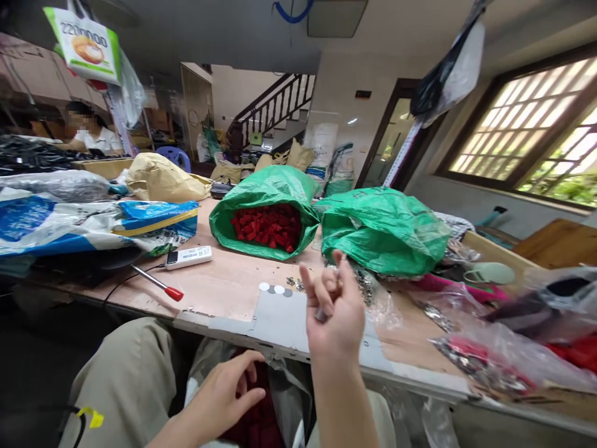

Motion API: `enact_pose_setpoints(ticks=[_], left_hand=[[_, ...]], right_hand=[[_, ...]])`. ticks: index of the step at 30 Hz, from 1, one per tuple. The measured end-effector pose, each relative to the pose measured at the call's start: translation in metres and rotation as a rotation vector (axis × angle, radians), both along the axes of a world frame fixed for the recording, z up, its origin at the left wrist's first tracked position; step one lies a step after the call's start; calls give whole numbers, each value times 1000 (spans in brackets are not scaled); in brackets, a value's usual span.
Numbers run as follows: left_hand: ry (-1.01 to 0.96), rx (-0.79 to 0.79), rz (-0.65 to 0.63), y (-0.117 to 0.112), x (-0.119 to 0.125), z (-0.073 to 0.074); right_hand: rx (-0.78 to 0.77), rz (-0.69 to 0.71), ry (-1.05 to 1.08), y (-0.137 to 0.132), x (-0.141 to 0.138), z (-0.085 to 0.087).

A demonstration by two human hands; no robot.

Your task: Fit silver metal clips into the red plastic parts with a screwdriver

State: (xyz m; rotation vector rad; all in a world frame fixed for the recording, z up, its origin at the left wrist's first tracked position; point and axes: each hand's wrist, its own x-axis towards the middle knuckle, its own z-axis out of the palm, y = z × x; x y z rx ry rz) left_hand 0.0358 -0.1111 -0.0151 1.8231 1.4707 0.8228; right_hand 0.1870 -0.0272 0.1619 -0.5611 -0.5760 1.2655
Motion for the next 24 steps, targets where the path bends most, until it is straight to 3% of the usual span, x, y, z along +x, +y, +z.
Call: enact_pose_setpoints(ticks=[3,7,10,13,15,17,20,24], left_hand=[[-18,56,30,19,-7,15],[-66,144,62,53,-14,37],[-114,233,76,82,-17,52],[-130,288,71,111,-18,59],[-123,299,71,128,-19,59],[-122,297,80,140,-19,53],[-153,258,110,148,-16,36],[-205,205,109,149,-13,17]], right_hand=[[-101,16,145,11,-6,-3],[-145,36,150,27,-16,-14],[-136,49,55,36,-18,-25],[-107,66,-193,55,-18,-41],[-113,40,-520,81,-16,-56],[-158,-33,-975,115,-16,-72],[-203,-117,-1150,172,-18,-93],[-243,-147,-1253,229,-27,-107]])
